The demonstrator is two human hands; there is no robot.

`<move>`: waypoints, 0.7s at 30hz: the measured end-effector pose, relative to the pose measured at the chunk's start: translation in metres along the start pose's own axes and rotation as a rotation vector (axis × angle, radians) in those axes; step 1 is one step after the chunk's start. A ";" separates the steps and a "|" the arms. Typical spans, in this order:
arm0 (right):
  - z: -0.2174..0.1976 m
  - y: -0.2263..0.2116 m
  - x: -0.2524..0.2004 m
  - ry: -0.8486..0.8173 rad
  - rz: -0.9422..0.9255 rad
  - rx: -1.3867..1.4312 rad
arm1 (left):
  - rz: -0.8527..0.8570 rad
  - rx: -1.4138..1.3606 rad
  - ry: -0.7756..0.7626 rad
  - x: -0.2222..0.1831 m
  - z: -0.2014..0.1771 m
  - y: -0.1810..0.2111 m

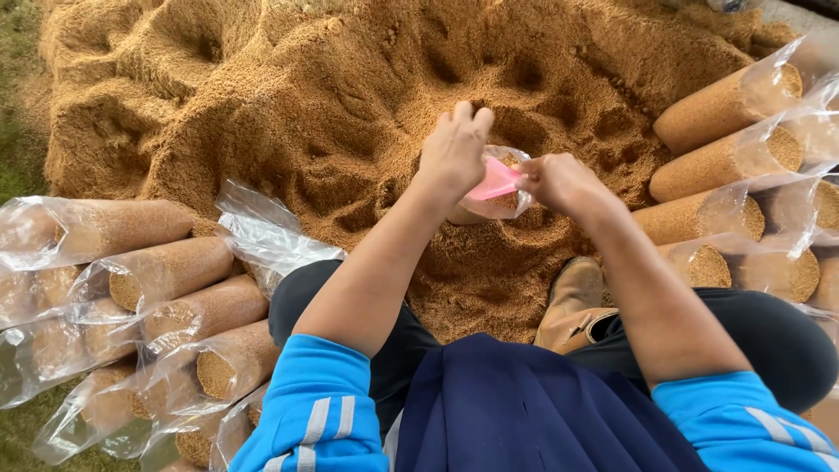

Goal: Filling plastic bags with grain using a small hand scoop

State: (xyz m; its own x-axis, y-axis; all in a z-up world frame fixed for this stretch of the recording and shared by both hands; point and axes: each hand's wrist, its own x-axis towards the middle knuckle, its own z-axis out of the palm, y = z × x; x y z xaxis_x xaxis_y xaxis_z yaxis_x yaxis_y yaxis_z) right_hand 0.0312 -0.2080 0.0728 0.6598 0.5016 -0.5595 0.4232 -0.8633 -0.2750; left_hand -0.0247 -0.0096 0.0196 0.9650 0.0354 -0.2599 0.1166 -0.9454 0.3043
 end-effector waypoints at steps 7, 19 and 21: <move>0.033 -0.027 -0.001 0.056 0.005 0.007 | -0.053 -0.028 0.068 0.012 0.004 -0.007; 0.046 -0.012 0.017 0.120 0.044 0.057 | -0.147 -0.088 0.138 0.021 0.017 -0.014; 0.032 -0.022 0.001 0.201 0.048 0.088 | -0.187 -0.148 0.121 0.020 0.015 -0.011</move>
State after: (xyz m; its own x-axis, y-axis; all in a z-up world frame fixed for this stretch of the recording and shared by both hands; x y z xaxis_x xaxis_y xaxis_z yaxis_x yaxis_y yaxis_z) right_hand 0.0026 -0.1900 0.0531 0.7922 0.4535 -0.4084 0.3385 -0.8833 -0.3244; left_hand -0.0103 -0.0032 -0.0024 0.9433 0.2522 -0.2160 0.3205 -0.8613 0.3941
